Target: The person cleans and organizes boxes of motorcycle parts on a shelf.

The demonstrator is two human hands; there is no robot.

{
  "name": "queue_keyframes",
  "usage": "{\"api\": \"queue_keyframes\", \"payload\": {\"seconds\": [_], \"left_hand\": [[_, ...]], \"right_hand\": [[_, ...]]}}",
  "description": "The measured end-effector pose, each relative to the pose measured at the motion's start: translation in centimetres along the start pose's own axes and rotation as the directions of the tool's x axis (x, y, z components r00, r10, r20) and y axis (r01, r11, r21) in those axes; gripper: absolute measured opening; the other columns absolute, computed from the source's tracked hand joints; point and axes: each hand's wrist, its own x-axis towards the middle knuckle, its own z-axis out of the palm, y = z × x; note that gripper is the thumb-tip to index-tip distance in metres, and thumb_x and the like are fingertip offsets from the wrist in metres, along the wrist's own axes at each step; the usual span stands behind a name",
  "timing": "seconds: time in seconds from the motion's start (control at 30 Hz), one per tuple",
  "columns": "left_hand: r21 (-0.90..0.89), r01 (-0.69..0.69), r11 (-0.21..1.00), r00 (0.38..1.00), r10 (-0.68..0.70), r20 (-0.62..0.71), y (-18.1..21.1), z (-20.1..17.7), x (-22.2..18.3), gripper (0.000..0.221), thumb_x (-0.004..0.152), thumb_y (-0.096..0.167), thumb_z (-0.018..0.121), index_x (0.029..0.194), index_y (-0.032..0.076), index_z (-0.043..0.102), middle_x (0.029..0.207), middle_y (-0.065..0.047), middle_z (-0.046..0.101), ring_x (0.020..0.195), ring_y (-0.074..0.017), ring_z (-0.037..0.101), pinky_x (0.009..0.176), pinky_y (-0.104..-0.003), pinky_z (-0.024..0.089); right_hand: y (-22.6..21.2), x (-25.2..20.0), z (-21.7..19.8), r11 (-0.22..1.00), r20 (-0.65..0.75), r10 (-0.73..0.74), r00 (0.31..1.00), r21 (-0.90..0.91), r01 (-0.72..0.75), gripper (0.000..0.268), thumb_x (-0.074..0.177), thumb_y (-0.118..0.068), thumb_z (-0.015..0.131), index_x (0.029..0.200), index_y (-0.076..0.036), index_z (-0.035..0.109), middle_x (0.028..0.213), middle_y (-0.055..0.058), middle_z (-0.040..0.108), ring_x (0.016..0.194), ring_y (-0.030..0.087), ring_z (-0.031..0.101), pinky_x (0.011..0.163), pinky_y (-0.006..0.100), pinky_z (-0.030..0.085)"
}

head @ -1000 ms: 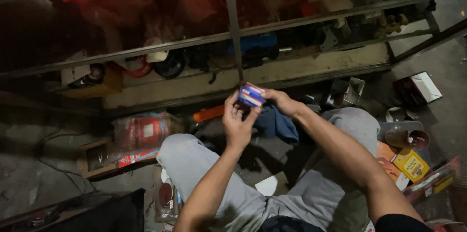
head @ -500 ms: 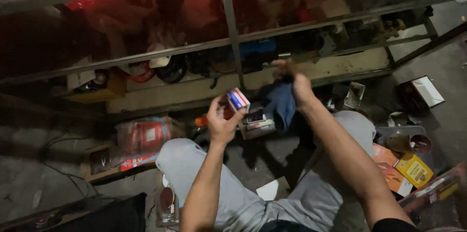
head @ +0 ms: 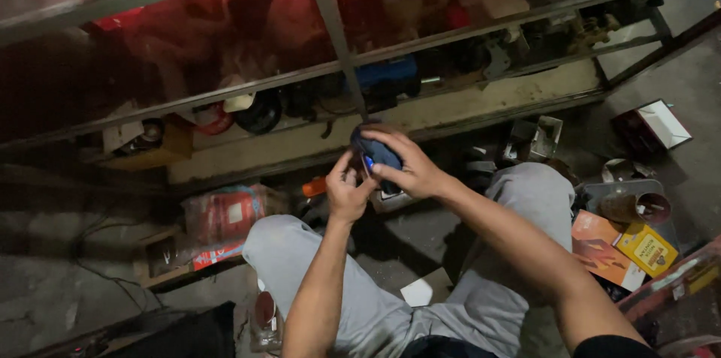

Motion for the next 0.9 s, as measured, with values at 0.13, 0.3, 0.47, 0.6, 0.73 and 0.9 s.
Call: {"api": "queue_keyframes", "payload": {"seconds": [0.13, 0.3, 0.47, 0.6, 0.73, 0.9], "left_hand": [[0.086, -0.037, 0.996, 0.999, 0.036, 0.014, -0.7, -0.2, -0.1, 0.069, 0.081, 0.005, 0.085, 0.140, -0.008, 0.051, 0.128, -0.010, 0.064, 0.116, -0.0191, 0.063, 0.103, -0.035, 0.052], [-0.065, -0.070, 0.995, 0.996, 0.066, -0.056, 0.4, -0.4, 1.0, 0.059, 0.089, 0.005, 0.081, 0.139, -0.011, 0.055, 0.130, -0.013, 0.065, 0.119, -0.0207, 0.064, 0.108, -0.036, 0.051], [-0.106, -0.117, 0.987, 0.990, 0.108, -0.090, 0.5, -0.5, 0.7, 0.058, 0.091, 0.004, 0.076, 0.142, -0.011, 0.053, 0.135, -0.014, 0.065, 0.124, -0.0221, 0.064, 0.111, -0.034, 0.049], [-0.061, 0.046, 0.997, 0.999, -0.047, -0.003, 0.2, -0.8, 0.3, 0.070, 0.087, 0.000, 0.080, 0.148, -0.008, 0.048, 0.127, -0.017, 0.065, 0.108, -0.0232, 0.064, 0.094, -0.036, 0.053], [-0.031, 0.119, 0.992, 0.990, -0.116, 0.074, 0.8, -1.0, 0.2, 0.075, 0.079, -0.001, 0.082, 0.146, -0.007, 0.047, 0.126, -0.016, 0.066, 0.109, -0.0208, 0.069, 0.085, -0.037, 0.059], [-0.148, 0.044, 0.988, 0.980, -0.014, 0.198, -1.5, -1.5, 0.2, 0.080, 0.084, 0.010, 0.086, 0.152, -0.008, 0.047, 0.133, -0.014, 0.065, 0.117, -0.0202, 0.066, 0.099, -0.033, 0.055]], "right_hand": [[2.1, -0.8, 0.8, 0.939, 0.052, 0.259, 0.965, 0.220, -0.264, 0.039, 0.099, -0.021, 0.062, 0.134, -0.005, 0.056, 0.127, 0.014, 0.063, 0.116, 0.029, 0.062, 0.101, 0.039, 0.049], [2.4, -0.7, 1.0, 0.996, -0.092, -0.036, 0.995, 0.076, 0.043, 0.021, 0.102, -0.013, 0.064, 0.121, -0.004, 0.061, 0.124, 0.014, 0.068, 0.118, 0.027, 0.067, 0.104, 0.039, 0.051], [0.1, 0.2, -0.4, 0.991, -0.061, 0.063, 0.996, 0.126, -0.055, 0.030, 0.099, -0.015, 0.065, 0.126, -0.002, 0.061, 0.121, 0.014, 0.067, 0.112, 0.024, 0.066, 0.099, 0.038, 0.052], [1.2, 0.2, -0.2, 0.990, 0.078, 0.088, 0.993, 0.104, -0.096, 0.052, 0.093, -0.023, 0.073, 0.136, 0.000, 0.057, 0.121, 0.014, 0.068, 0.111, 0.021, 0.066, 0.097, 0.036, 0.051], [3.4, -0.6, 0.9, 0.887, 0.113, 0.293, 0.949, 0.339, -0.314, 0.041, 0.100, -0.029, 0.067, 0.130, -0.001, 0.062, 0.113, 0.006, 0.070, 0.104, 0.014, 0.066, 0.094, 0.034, 0.055], [7.5, -2.0, 2.2, 0.820, -0.005, 0.465, 0.885, 0.380, -0.429, 0.038, 0.106, -0.033, 0.058, 0.124, -0.001, 0.064, 0.102, 0.005, 0.066, 0.096, 0.014, 0.060, 0.087, 0.034, 0.051]]}}
